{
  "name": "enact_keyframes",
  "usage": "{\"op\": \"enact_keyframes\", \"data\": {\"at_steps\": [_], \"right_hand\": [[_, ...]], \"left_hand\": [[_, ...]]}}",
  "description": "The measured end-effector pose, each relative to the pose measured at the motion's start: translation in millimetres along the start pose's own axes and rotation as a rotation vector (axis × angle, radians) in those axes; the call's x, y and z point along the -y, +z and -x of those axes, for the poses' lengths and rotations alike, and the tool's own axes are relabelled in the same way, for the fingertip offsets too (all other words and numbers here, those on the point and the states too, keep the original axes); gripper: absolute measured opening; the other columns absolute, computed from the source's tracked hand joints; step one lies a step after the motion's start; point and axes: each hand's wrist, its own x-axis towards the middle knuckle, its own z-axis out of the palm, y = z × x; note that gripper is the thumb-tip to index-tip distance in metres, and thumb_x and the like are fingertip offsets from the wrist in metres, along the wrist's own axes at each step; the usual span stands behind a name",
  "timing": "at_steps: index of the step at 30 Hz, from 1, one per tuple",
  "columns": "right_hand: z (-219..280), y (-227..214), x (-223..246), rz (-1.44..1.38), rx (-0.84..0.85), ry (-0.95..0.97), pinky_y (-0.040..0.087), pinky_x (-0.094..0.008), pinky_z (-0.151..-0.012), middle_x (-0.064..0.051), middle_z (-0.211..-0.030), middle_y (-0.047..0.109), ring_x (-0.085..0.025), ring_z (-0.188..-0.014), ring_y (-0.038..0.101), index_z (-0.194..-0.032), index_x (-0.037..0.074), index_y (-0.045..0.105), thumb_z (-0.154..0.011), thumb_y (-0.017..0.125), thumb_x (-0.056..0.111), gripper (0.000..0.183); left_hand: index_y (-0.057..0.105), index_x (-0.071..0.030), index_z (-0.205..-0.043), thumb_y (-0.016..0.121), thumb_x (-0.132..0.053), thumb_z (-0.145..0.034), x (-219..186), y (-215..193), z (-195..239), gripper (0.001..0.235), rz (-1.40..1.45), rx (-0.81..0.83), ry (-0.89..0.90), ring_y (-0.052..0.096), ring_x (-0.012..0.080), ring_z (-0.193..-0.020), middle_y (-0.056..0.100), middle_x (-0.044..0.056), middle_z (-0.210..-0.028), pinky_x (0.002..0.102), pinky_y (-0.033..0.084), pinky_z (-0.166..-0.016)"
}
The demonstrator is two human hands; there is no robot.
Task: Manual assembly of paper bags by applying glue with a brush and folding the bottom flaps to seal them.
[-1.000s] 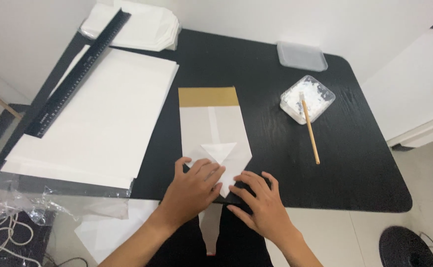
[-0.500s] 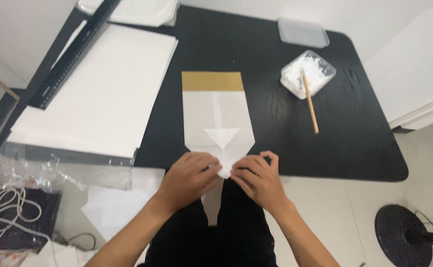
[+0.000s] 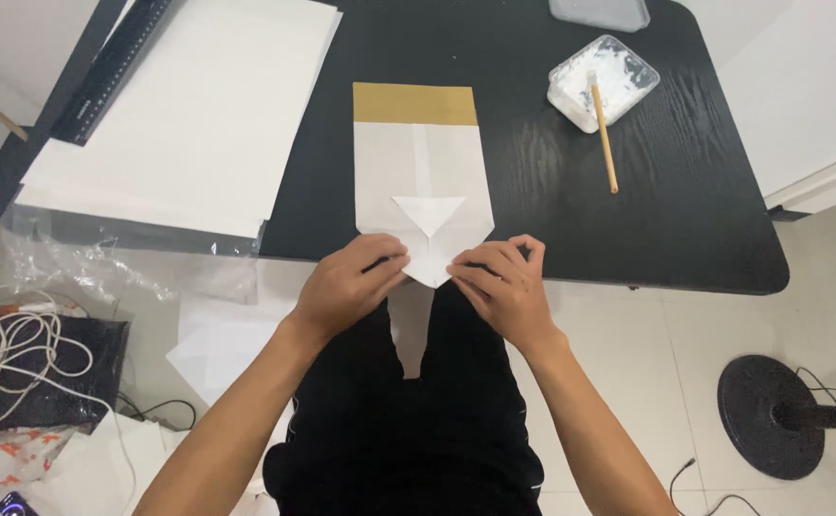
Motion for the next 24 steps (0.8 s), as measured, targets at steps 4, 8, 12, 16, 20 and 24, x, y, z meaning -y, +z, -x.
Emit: {"op": "enact_keyframes", "data": {"at_steps": [4, 8, 12, 16, 20, 24], "right_hand": [[-4, -2, 4, 0.024, -0.015, 0.011, 0.037, -0.043, -0.096, 0.002, -0.094, 0.076, -0.016, -0.09, 0.067, -0.098, 0.018, 0.079, -0.085, 0.084, 0.02, 0.014], [6, 3, -1, 0.007, -0.027, -0.004, 0.04, -0.042, -0.096, 0.005, -0.097, 0.077, -0.014, -0.093, 0.067, -0.092, 0.02, 0.08, -0.084, 0.084, 0.017, 0.009], [5, 3, 0, 0.016, -0.043, -0.005, 0.041, -0.042, -0.097, 0.005, -0.095, 0.078, -0.014, -0.093, 0.068, -0.093, 0.02, 0.08, -0.085, 0.083, 0.018, 0.008], [-2, -1, 5, -0.002, -0.035, 0.045, 0.045, -0.04, -0.094, 0.001, -0.092, 0.078, -0.015, -0.09, 0.07, -0.09, 0.015, 0.079, -0.085, 0.084, 0.018, 0.007], [6, 8, 1, -0.067, -0.075, 0.037, 0.05, -0.035, -0.09, 0.004, -0.09, 0.078, -0.013, -0.088, 0.07, -0.089, 0.016, 0.08, -0.085, 0.083, 0.015, 0.005], [8, 13, -5, -0.115, -0.107, 0.048, 0.052, -0.032, -0.089, 0.008, -0.092, 0.078, -0.012, -0.088, 0.07, -0.088, 0.019, 0.08, -0.087, 0.082, 0.019, 0.002]], "left_hand": [[0.078, -0.014, -0.094, 0.083, -0.015, -0.085, 0, -1, 5, 0.011, 0.021, -0.009, -0.025, 0.073, 0.0131, -0.101, 0.078, -0.001, -0.099, 0.025, 0.063, -0.09], [0.078, -0.012, -0.097, 0.082, -0.014, -0.085, -2, -5, 8, 0.012, 0.037, -0.061, -0.016, 0.073, 0.0165, -0.098, 0.078, 0.001, -0.098, 0.028, 0.064, -0.086], [0.078, -0.009, -0.091, 0.084, -0.012, -0.084, -11, -21, -2, 0.01, -0.027, -0.092, -0.017, 0.074, 0.0166, -0.09, 0.077, 0.003, -0.09, 0.028, 0.065, -0.08], [0.078, -0.012, -0.091, 0.081, -0.013, -0.086, -4, -14, 3, 0.005, -0.006, -0.101, -0.018, 0.074, 0.014, -0.092, 0.078, -0.001, -0.091, 0.025, 0.065, -0.081], [0.079, -0.012, -0.088, 0.08, -0.012, -0.086, -3, -14, 7, 0.002, 0.078, -0.085, -0.061, 0.073, 0.0142, -0.092, 0.078, -0.001, -0.087, 0.025, 0.065, -0.08], [0.079, -0.013, -0.089, 0.08, -0.014, -0.088, 0, -14, 7, 0.001, 0.086, -0.089, -0.069, 0.073, 0.0138, -0.092, 0.078, -0.003, -0.088, 0.024, 0.065, -0.08]]}}
